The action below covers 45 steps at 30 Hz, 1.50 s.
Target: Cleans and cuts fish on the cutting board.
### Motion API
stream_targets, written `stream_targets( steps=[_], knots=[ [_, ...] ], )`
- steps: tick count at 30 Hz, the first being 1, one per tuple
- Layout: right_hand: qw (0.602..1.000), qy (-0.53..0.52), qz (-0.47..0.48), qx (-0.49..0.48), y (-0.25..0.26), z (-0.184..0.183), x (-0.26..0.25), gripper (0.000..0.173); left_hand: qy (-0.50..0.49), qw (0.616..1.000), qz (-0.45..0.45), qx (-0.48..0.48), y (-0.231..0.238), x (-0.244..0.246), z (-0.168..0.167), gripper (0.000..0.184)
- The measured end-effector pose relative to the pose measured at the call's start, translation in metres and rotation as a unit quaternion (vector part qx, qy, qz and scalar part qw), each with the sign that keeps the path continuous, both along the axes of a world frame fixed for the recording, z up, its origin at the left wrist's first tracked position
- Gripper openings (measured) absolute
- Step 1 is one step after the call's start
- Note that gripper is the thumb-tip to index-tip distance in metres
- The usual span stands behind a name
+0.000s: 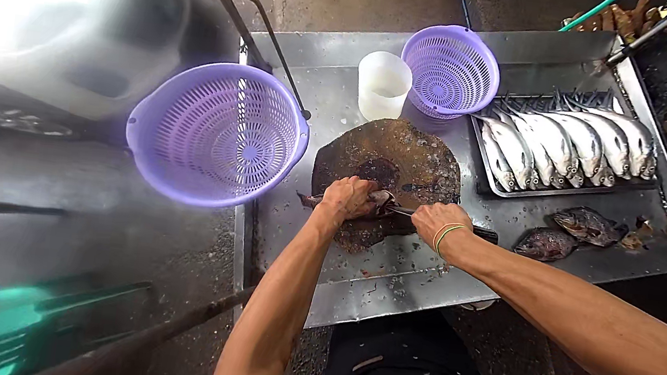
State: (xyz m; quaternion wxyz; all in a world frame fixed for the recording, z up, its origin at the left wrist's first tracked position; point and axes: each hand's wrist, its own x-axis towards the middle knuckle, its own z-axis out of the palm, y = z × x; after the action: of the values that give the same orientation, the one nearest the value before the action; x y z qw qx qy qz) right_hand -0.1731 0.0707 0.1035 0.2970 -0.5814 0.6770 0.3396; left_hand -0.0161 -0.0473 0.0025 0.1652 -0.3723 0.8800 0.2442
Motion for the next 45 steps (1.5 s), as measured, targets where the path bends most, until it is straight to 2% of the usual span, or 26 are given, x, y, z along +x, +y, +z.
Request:
stream_targets(
  steps=[3,6,11,14,16,19,20,21,22,24,25,26,30,34,40,45],
  knots=[
    [0.999,-0.032,-0.004,-0.009,-0.001,-0.013,-0.023,0.027,-0.011,0.999,0.03,-0.004,0.006,-0.003,0.005,0.029],
    [0.996,-0.076,-0.051,-0.02,0.01,-0.031,-0.038,0.032,-0.018,0.999,0.04,-0.009,0.011,-0.003,0.006,0.03],
    [0.974,-0.132,-0.184,-0.008,0.02,-0.053,-0.045,0.045,-0.028,0.998,0.052,-0.013,0.026,-0.004,0.013,0.036],
    [0.94,-0.175,-0.294,-0.009,0.031,-0.064,-0.048,0.046,-0.034,0.997,0.063,-0.019,0.038,-0.005,0.021,0.038],
    [0.886,-0.232,-0.401,-0.015,0.043,-0.074,-0.048,0.044,-0.038,0.997,0.068,-0.024,0.047,-0.005,0.024,0.04],
    [0.729,-0.339,-0.594,-0.001,0.059,-0.088,-0.047,0.039,-0.031,0.996,0.069,-0.042,0.062,-0.006,0.028,0.042],
    [0.703,-0.35,-0.619,0.003,0.062,-0.091,-0.046,0.038,-0.029,0.996,0.068,-0.049,0.067,-0.006,0.029,0.043],
    [0.709,-0.344,-0.616,0.003,0.064,-0.091,-0.045,0.039,-0.028,0.996,0.066,-0.054,0.074,-0.005,0.027,0.043],
    [0.745,-0.32,-0.585,-0.002,0.062,-0.087,-0.043,0.04,-0.028,0.996,0.063,-0.061,0.08,-0.003,0.026,0.044],
    [0.861,-0.229,-0.452,-0.028,0.049,-0.069,-0.037,0.043,-0.023,0.995,0.058,-0.072,0.086,-0.003,0.022,0.046],
    [0.904,-0.179,-0.385,-0.042,0.043,-0.062,-0.03,0.042,-0.022,0.995,0.055,-0.079,0.088,-0.003,0.02,0.046],
    [0.927,-0.144,-0.342,-0.058,0.037,-0.057,-0.02,0.042,-0.021,0.995,0.054,-0.085,0.089,-0.002,0.018,0.047],
    [0.94,-0.093,-0.306,-0.118,0.02,-0.059,0.016,0.037,-0.005,0.992,0.069,-0.107,0.095,-0.004,0.013,0.046],
    [0.947,-0.088,-0.288,-0.115,0.015,-0.064,0.001,0.042,0.01,0.989,0.082,-0.123,0.097,-0.003,0.011,0.043],
    [0.961,-0.018,-0.237,-0.144,0.039,-0.01,-0.015,0.045,-0.012,0.991,0.084,-0.103,0.065,-0.023,0.025,0.042],
    [0.976,0.029,-0.193,-0.091,0.062,0.034,0.005,0.037,-0.011,0.993,0.049,-0.108,0.066,-0.028,0.019,0.042]
  ],
)
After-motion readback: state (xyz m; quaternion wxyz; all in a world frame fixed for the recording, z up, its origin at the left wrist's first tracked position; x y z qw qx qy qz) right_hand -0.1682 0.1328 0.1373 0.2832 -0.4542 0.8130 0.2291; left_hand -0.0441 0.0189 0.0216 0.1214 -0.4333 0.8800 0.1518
